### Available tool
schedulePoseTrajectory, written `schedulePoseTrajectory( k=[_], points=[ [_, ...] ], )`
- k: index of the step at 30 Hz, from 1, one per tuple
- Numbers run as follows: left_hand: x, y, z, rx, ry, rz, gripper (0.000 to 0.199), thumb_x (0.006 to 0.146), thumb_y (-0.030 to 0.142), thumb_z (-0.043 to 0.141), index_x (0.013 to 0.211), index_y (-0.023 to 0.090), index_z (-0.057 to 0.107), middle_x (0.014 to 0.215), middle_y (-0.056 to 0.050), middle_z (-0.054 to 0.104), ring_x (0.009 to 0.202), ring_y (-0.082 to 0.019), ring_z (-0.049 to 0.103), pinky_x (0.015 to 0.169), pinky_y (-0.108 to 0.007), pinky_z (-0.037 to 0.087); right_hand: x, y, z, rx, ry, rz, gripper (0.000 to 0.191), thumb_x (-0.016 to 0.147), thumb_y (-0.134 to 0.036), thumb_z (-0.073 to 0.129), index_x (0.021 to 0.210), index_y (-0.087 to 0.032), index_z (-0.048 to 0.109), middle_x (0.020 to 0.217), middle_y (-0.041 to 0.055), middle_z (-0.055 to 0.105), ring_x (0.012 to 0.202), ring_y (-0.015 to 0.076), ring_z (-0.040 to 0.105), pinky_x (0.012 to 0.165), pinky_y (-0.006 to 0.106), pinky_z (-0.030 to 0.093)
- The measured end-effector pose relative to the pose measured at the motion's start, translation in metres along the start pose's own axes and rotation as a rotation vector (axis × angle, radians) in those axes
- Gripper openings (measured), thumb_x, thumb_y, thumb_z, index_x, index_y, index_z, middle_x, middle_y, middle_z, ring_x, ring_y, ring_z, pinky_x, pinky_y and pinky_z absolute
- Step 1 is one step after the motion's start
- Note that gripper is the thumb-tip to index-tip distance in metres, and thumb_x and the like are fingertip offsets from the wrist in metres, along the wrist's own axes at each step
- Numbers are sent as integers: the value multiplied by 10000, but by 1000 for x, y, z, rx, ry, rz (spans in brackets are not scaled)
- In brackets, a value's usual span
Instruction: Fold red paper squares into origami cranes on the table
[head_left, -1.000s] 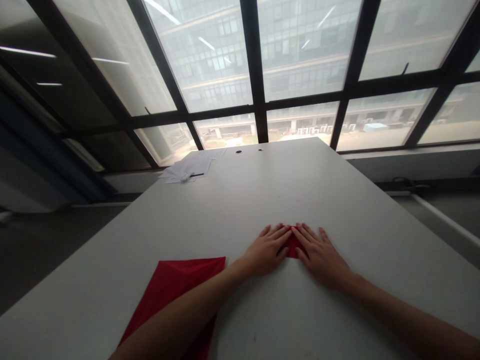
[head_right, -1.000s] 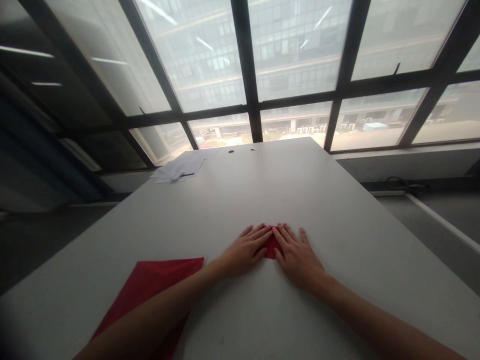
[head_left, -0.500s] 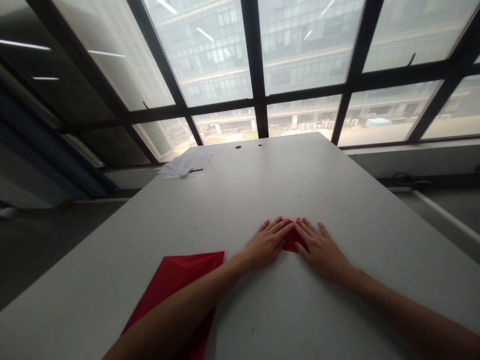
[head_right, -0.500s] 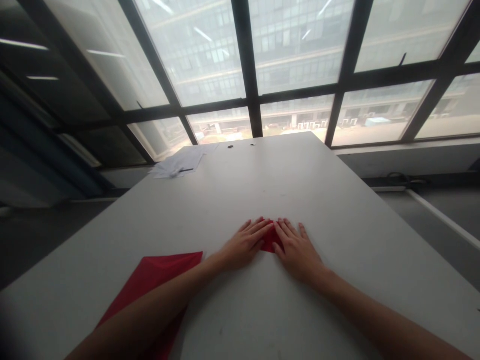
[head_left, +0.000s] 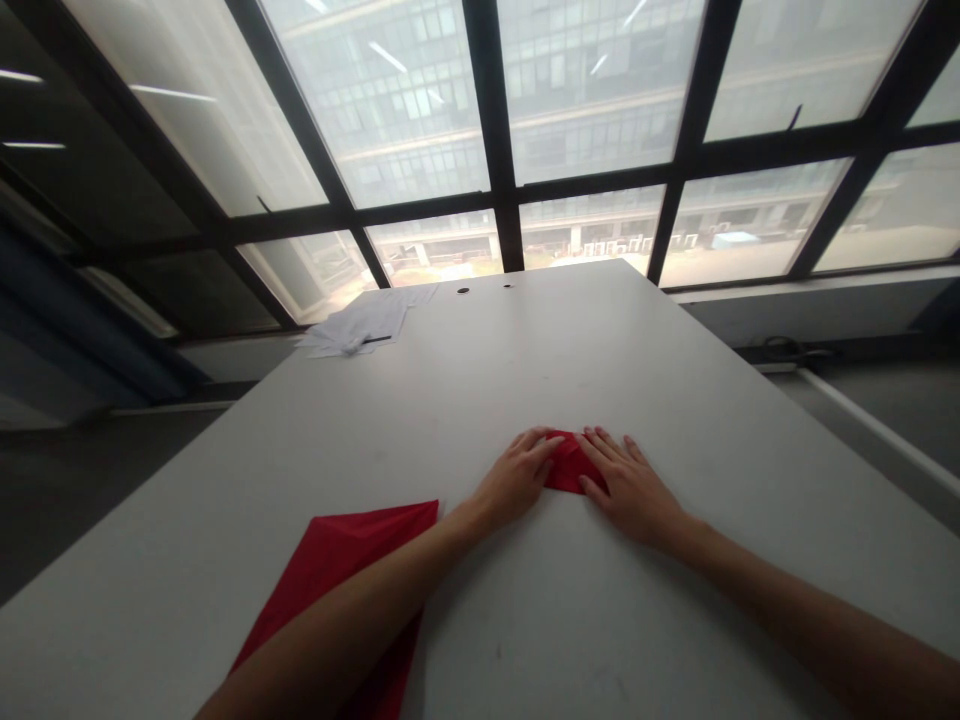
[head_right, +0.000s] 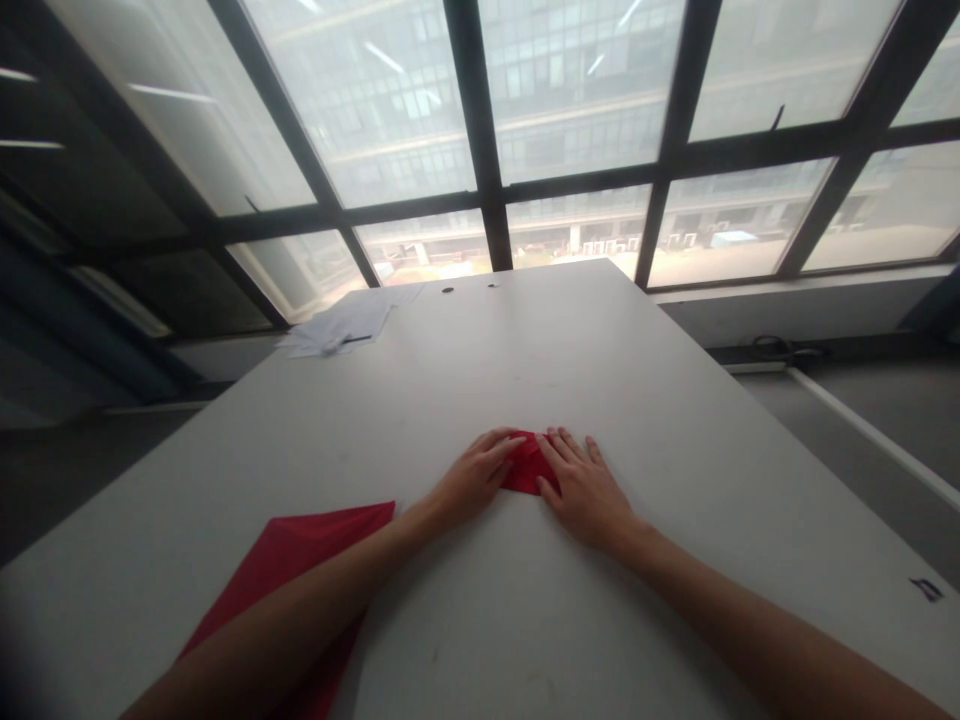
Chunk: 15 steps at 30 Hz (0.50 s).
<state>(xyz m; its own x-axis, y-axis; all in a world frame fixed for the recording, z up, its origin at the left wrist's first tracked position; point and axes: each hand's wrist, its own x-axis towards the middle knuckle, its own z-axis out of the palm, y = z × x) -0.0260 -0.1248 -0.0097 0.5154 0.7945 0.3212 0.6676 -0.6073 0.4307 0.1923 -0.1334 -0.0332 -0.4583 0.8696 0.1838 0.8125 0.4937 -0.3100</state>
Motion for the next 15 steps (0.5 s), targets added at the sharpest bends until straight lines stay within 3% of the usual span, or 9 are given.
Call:
schedulePoseTrajectory(
  k=[4, 9, 12, 15],
  points=[
    [0, -4, 3, 46, -25, 4, 386, 992, 201, 399, 1332, 227, 580, 1416, -65, 547, 1356, -235, 445, 1168, -445, 360, -1, 0, -2, 14, -2, -37, 567, 956, -298, 407, 1511, -193, 357, 1575, 106, 331, 1481, 247, 238, 1200, 528, 143],
    [-1, -1, 3, 72, -54, -27, 450, 993, 241, 410, 1437, 204, 474, 1514, -50, 447, 1431, -217, 350, 1202, -418, 313, -1, -1, -5, 13, -19, -42, 541, 970, -305, 394, 1494, -171, 390, 1563, 126, 347, 1472, 249, 264, 1202, 521, 138],
    [0, -2, 2, 80, 43, -71, 428, 996, 218, 392, 1405, 168, 508, 1503, -66, 460, 1402, -208, 395, 1195, -392, 322, 0, -2, -5, 9, -37, -40, 540, 978, -315, 378, 1496, -162, 387, 1572, 120, 329, 1477, 253, 248, 1204, 518, 127],
    [2, -7, 1, 70, 184, -169, 350, 962, 153, 419, 1223, 171, 652, 1344, -66, 612, 1250, -199, 549, 1128, -377, 412, 0, -3, -6, 12, -45, -35, 535, 978, -313, 372, 1493, -169, 394, 1580, 113, 312, 1479, 250, 242, 1205, 518, 120]
  ],
)
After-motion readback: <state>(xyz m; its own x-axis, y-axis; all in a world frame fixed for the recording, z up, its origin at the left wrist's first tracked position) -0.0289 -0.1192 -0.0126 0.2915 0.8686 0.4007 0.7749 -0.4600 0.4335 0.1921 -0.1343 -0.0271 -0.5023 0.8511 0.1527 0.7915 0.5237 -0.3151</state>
